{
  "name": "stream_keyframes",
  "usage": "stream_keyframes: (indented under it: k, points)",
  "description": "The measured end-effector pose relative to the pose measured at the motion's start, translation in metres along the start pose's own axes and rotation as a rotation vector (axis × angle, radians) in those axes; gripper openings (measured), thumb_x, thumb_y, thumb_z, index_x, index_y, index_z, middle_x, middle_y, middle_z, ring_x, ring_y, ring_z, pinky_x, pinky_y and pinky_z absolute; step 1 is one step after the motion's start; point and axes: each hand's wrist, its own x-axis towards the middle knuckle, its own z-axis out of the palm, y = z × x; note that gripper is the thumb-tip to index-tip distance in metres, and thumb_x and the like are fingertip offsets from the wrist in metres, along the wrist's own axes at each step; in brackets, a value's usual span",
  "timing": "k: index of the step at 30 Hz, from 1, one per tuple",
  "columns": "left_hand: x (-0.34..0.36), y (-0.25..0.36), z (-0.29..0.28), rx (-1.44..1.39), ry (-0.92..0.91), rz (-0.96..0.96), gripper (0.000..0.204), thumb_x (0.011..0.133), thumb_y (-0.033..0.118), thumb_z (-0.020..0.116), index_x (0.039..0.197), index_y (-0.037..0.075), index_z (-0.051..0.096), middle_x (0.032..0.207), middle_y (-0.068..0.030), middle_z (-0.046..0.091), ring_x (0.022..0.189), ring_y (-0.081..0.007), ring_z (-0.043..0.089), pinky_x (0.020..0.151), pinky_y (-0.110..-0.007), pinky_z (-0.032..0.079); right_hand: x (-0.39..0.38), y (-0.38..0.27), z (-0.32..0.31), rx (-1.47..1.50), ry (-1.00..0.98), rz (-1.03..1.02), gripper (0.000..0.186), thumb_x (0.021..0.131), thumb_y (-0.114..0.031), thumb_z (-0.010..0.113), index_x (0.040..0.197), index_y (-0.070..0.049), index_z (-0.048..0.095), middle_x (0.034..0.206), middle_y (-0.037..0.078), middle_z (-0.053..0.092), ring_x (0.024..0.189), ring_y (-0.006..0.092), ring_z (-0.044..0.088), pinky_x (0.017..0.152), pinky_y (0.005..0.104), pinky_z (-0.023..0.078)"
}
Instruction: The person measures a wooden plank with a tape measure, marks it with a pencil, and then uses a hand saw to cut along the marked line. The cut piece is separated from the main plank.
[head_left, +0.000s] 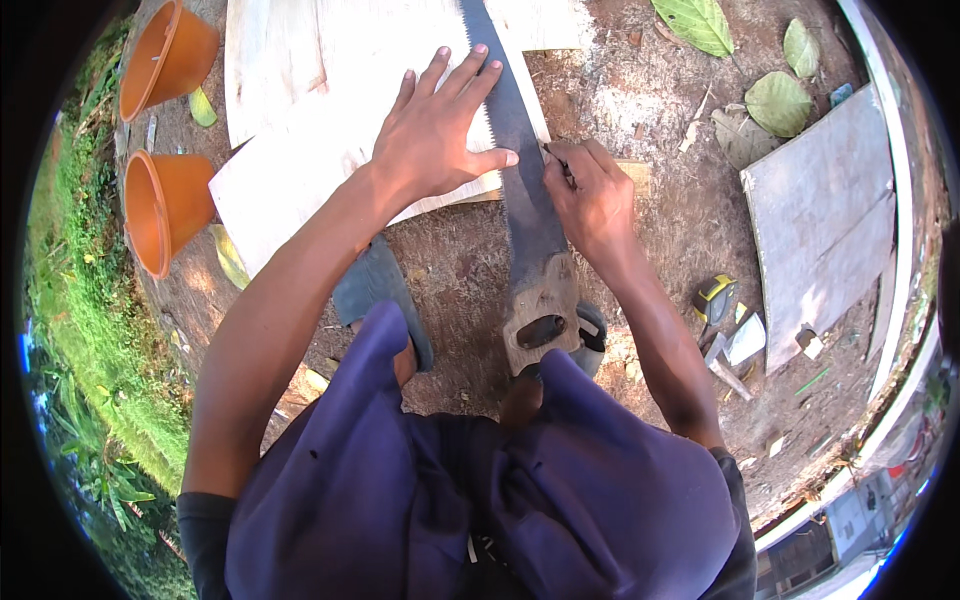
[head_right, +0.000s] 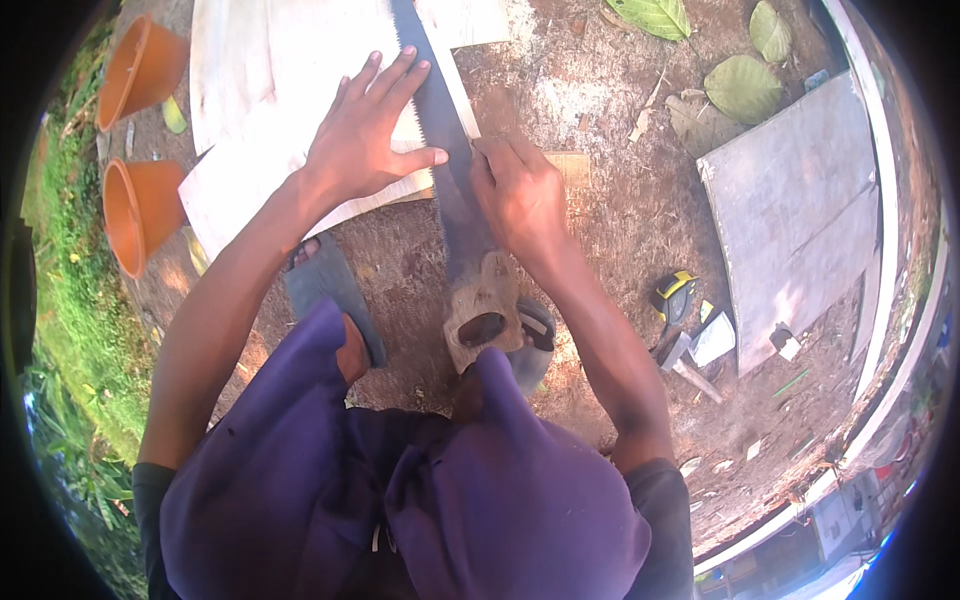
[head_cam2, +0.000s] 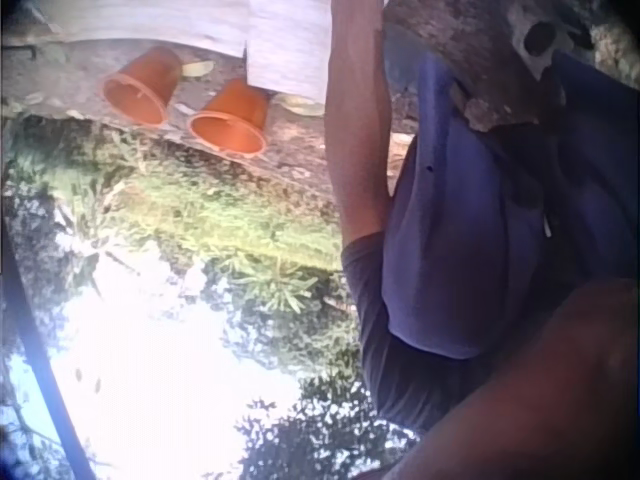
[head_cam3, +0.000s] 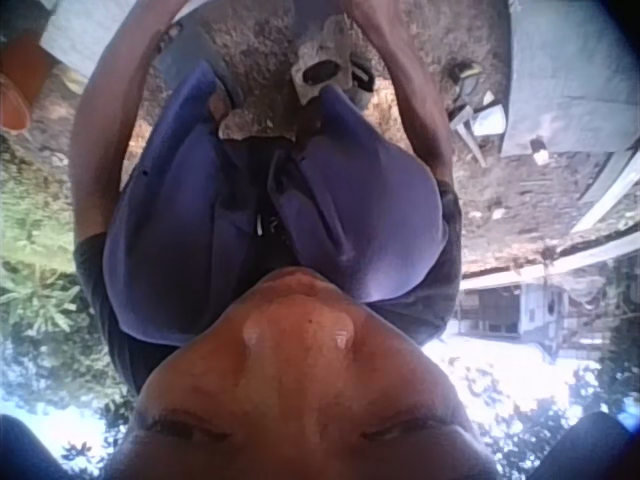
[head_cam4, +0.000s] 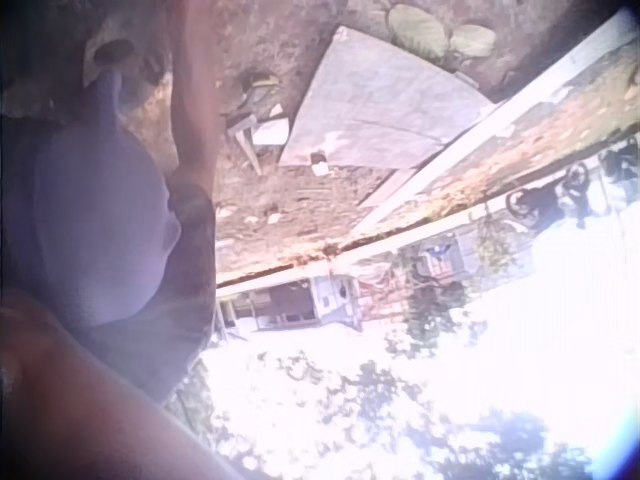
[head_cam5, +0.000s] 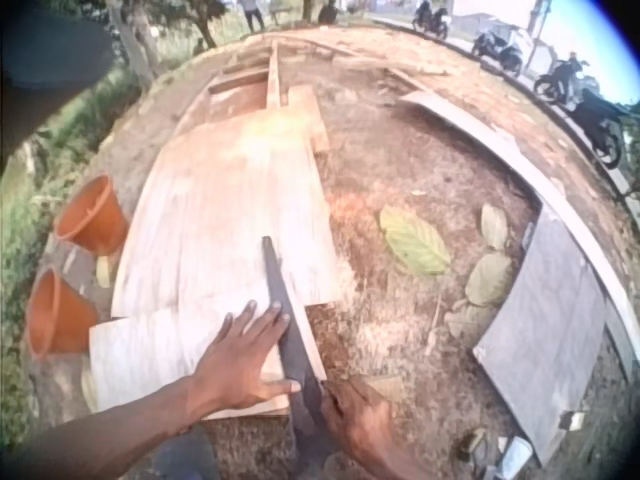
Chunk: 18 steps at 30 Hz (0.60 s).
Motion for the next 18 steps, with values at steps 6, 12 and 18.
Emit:
stream_keyframes:
  k: [6, 12, 18]
  points:
    - [0.007, 0.005, -0.001, -0.005, 0.012, 0.019, 0.107, 0.082, 0.07, 0.073, 0.164, 0.016, 0.03, 0.172, -0.0083, 0.024, 0.158, -0.0393, 0.02, 0.127, -0.061, 0.021, 0.056, 0.004, 0.017, -0.077, 0.033, 0.0, 0.012, 0.091, -0.005, 0.07, 0.101, -0.001, 0.073, 0.092, 0.016, 0.071, 0.074, 0.0352, 0.07, 0.069, 0.0425, 0.058]
    - [0.005, -0.004, 0.0, -0.02, 0.017, -0.008, 0.105, 0.083, 0.069, 0.073, 0.164, 0.016, 0.031, 0.173, -0.0079, 0.024, 0.159, -0.0383, 0.019, 0.128, -0.06, 0.02, 0.035, -0.001, 0.013, -0.037, 0.036, -0.001, 0.014, 0.091, -0.009, 0.071, 0.103, -0.002, 0.075, 0.091, 0.014, 0.072, 0.073, 0.0304, 0.072, 0.067, 0.0395, 0.058]
    - [0.009, 0.002, -0.002, -0.026, 0.02, 0.01, 0.105, 0.083, 0.068, 0.073, 0.164, 0.015, 0.032, 0.173, -0.0078, 0.024, 0.159, -0.0377, 0.018, 0.128, -0.06, 0.02, 0.083, 0.007, 0.023, -0.054, 0.044, -0.032, 0.011, 0.092, -0.01, 0.065, 0.092, -0.001, 0.071, 0.089, 0.019, 0.069, 0.077, 0.0393, 0.069, 0.068, 0.0466, 0.057]
